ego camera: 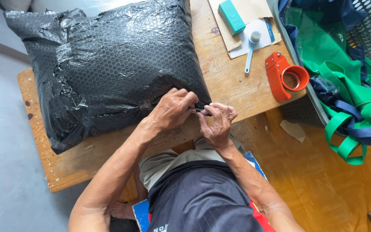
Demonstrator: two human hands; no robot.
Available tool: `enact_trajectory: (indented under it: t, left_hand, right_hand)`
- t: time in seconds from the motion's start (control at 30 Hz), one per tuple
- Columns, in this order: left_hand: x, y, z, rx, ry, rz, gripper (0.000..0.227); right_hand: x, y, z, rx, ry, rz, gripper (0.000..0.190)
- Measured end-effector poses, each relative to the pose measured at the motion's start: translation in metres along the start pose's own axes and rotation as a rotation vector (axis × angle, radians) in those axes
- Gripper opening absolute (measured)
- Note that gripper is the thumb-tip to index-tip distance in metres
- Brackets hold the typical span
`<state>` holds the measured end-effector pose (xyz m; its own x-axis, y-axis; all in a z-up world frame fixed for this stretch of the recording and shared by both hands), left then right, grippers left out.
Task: Wrapping a large object in black bubble wrap and securing it with red tape from a dispenser.
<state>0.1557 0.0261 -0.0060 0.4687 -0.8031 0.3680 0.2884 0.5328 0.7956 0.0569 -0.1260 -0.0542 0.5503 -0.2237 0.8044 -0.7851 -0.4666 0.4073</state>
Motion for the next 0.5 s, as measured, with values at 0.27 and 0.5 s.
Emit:
enact_trajectory:
  t: [0.27, 0.5]
  left_hand:
    - [-0.002, 0.0, 0.002, 0.046, -0.125, 0.066, 0.015]
    - [-0.002, 0.003, 0.011, 0.06, -0.162, 0.109, 0.014]
  right_hand:
    - [-0.014, -0.005, 0.015, 0.146, -0.094, 0.044, 0.049]
    - [-0.013, -0.006, 0.025, 0.383, -0.252, -0.083, 0.042]
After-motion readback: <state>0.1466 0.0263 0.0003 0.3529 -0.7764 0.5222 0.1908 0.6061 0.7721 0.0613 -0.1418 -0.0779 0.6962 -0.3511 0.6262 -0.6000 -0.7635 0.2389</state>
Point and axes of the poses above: each hand's wrist, its own x-axis towards the middle knuckle, its own y-axis out of the back of the hand, z = x × y, the point moved 2 cm from there along x, towards the middle knuckle, and after that the axes turned 8 degrees about -x, right-handed, at the moved point
